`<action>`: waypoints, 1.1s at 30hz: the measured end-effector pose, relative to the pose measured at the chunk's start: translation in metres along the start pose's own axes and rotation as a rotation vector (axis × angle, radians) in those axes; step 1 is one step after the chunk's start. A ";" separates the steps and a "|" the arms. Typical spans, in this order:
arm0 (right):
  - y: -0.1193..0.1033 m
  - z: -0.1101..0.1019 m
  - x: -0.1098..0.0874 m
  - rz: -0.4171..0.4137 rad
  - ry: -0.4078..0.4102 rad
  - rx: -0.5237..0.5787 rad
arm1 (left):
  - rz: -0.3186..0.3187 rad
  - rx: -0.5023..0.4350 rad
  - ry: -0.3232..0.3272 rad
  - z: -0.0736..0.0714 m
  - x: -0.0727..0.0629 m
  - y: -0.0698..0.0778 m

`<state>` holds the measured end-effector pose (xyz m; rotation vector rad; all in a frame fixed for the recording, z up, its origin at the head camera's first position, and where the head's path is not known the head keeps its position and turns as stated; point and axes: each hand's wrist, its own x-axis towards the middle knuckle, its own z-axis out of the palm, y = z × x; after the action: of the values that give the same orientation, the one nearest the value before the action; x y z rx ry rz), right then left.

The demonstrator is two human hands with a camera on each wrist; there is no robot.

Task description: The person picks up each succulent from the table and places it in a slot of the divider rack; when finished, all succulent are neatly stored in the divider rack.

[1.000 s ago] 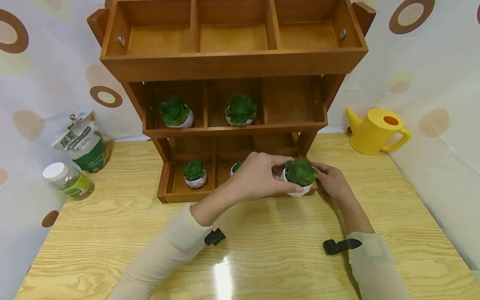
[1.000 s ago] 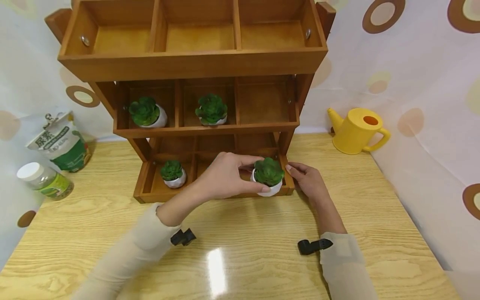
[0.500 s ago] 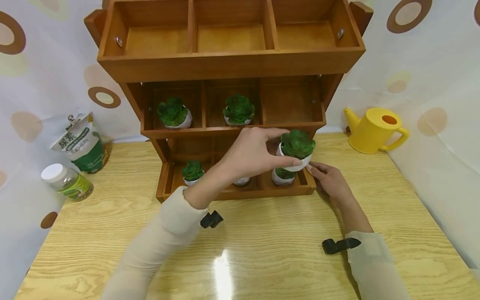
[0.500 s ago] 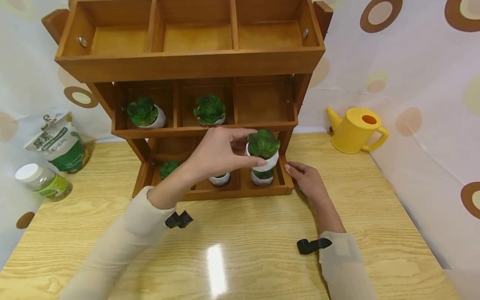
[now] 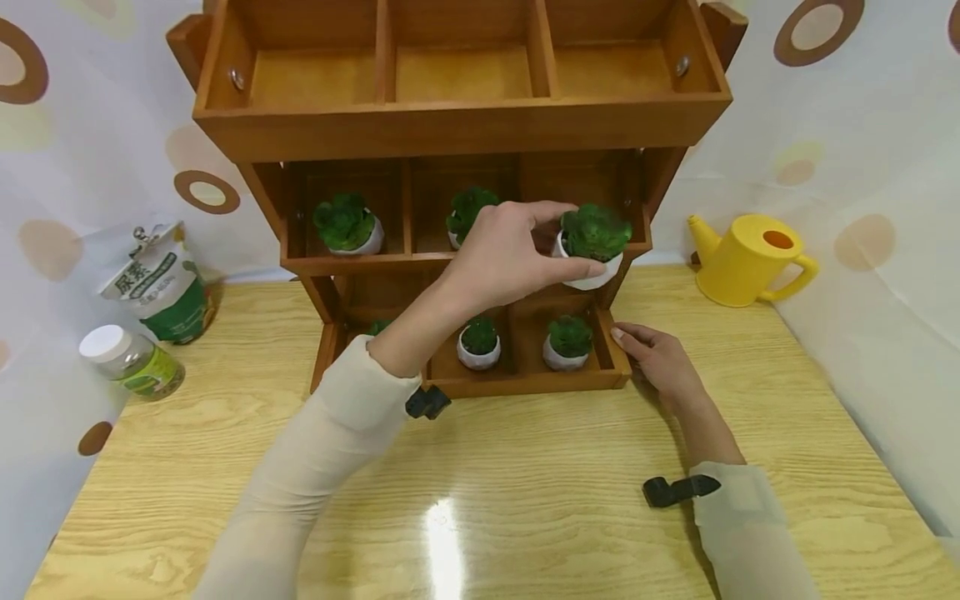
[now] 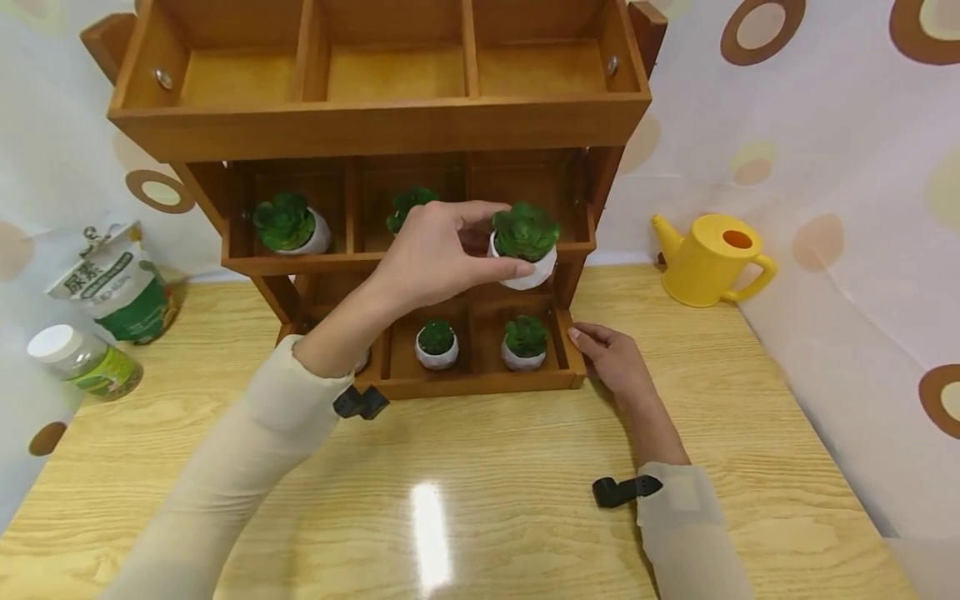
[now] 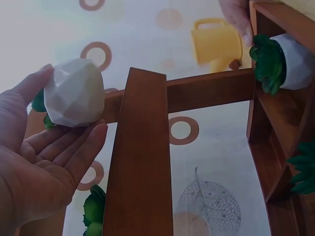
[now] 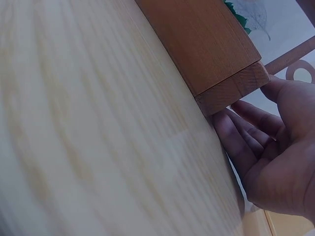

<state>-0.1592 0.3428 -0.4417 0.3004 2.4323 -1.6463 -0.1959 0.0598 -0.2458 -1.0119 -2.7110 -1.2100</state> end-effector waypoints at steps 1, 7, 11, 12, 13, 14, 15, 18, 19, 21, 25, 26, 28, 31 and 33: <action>0.000 0.000 0.000 0.002 0.000 0.002 | -0.007 -0.004 0.003 -0.001 0.003 0.000; 0.001 0.000 0.000 0.002 0.015 -0.003 | -0.046 -0.058 0.014 -0.006 0.019 0.003; 0.001 0.000 0.000 0.004 0.004 0.008 | -0.068 -0.043 0.031 -0.007 0.026 0.004; 0.002 0.000 0.000 0.006 0.001 0.009 | -0.073 -0.033 0.036 -0.006 0.028 0.005; 0.002 0.000 0.001 0.007 -0.001 0.009 | -0.080 -0.025 0.043 -0.005 0.030 0.006; 0.002 0.000 0.002 0.009 -0.002 0.009 | -0.085 -0.014 0.050 -0.005 0.031 0.007; 0.003 -0.001 0.002 0.011 0.000 0.009 | -0.094 -0.004 0.056 -0.004 0.033 0.008; 0.004 -0.001 0.005 0.012 0.001 0.006 | -0.117 0.043 0.071 0.000 0.036 0.010; 0.005 -0.001 0.005 0.012 0.001 0.006 | -0.124 0.059 0.078 0.001 0.038 0.010; 0.004 0.000 0.005 0.011 0.003 0.000 | -0.131 0.092 0.090 0.004 0.040 0.011; 0.002 0.000 0.003 0.002 0.000 -0.007 | -0.128 0.129 0.110 0.007 0.044 0.010; 0.001 0.000 0.002 0.001 0.001 -0.008 | -0.124 0.134 0.110 0.009 0.046 0.010; -0.001 0.000 0.001 0.000 0.002 -0.010 | -0.123 0.139 0.100 0.011 0.048 0.009; -0.002 0.000 0.000 0.006 0.008 -0.021 | -0.114 0.161 0.079 0.016 0.052 0.009; -0.001 0.000 0.000 0.011 0.012 -0.025 | -0.106 0.194 0.064 0.019 0.054 0.010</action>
<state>-0.1596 0.3424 -0.4404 0.3202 2.4537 -1.6134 -0.2285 0.1079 -0.2388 -0.8027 -2.7953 -0.9490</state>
